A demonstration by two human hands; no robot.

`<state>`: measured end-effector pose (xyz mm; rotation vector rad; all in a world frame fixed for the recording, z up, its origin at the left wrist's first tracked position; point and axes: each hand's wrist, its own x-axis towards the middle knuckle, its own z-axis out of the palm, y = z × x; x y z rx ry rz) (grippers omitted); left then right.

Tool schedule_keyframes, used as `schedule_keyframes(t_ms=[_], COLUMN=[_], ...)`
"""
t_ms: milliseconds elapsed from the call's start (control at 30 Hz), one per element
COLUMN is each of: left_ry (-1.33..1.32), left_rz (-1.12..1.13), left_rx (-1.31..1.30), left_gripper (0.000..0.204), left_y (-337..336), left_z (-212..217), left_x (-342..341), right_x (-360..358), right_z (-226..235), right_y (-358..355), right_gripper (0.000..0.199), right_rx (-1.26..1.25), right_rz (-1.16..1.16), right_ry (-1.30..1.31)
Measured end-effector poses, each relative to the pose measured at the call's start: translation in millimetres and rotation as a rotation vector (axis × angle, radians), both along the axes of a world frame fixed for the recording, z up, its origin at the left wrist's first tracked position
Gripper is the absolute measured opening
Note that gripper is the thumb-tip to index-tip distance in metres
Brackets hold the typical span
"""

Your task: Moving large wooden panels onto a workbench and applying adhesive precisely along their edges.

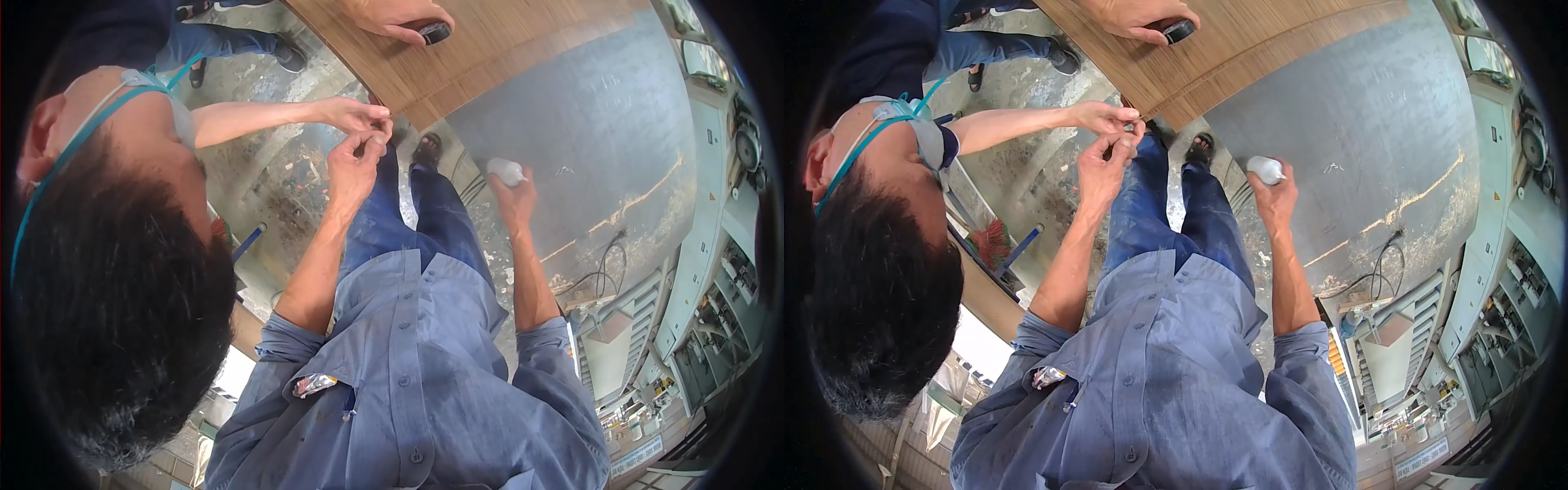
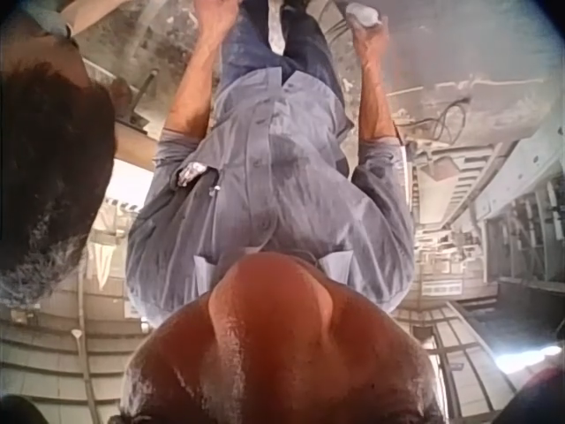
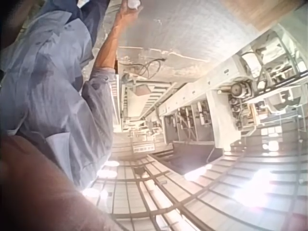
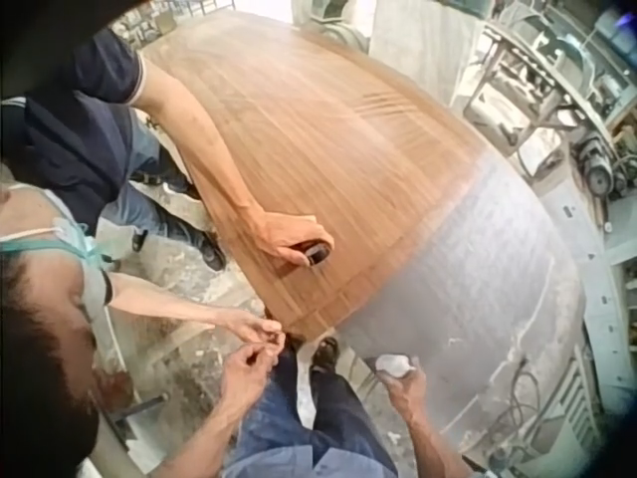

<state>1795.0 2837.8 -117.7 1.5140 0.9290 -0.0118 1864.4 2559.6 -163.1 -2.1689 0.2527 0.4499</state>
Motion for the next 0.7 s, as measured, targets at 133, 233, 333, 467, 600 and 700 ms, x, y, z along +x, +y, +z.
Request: schedule_keyframes(t_ms=[133,233,333,467,600,700], left_ry=[0.021,0.036,0.021,0.068,0.075,0.055], left_rz=[0.062,0.086,0.110,0.061,0.059,0.109], left_rx=[-0.014,-0.003,-0.024,0.047,0.032,-0.013], left_gripper=[0.018,0.018,0.021,0.022,0.024,0.024], left_y=[-1.5,-1.7,-1.8,-0.4,1.3,2.3], left_z=[2.7,1.8,-1.5,-3.9,-3.9,-2.9], left_x=[5.8,9.5,10.8,5.8,-0.7,-4.4], right_x=[-1.3,-6.9,-12.8,-15.1,-2.5,13.4], right_z=[16.2,22.5,20.6,5.4,-15.5,-32.1], right_y=[29.5,42.4,44.8,35.2,9.1,-13.8], right_gripper=[0.042,0.042,0.042,0.044,0.044,0.050], right_rx=[0.100,0.133,0.142,0.137,0.100,-0.035], right_rz=[0.137,0.177,0.197,0.089,0.026,-0.073], right_ry=[0.027,0.044,0.038,0.054,-0.022,-0.109])
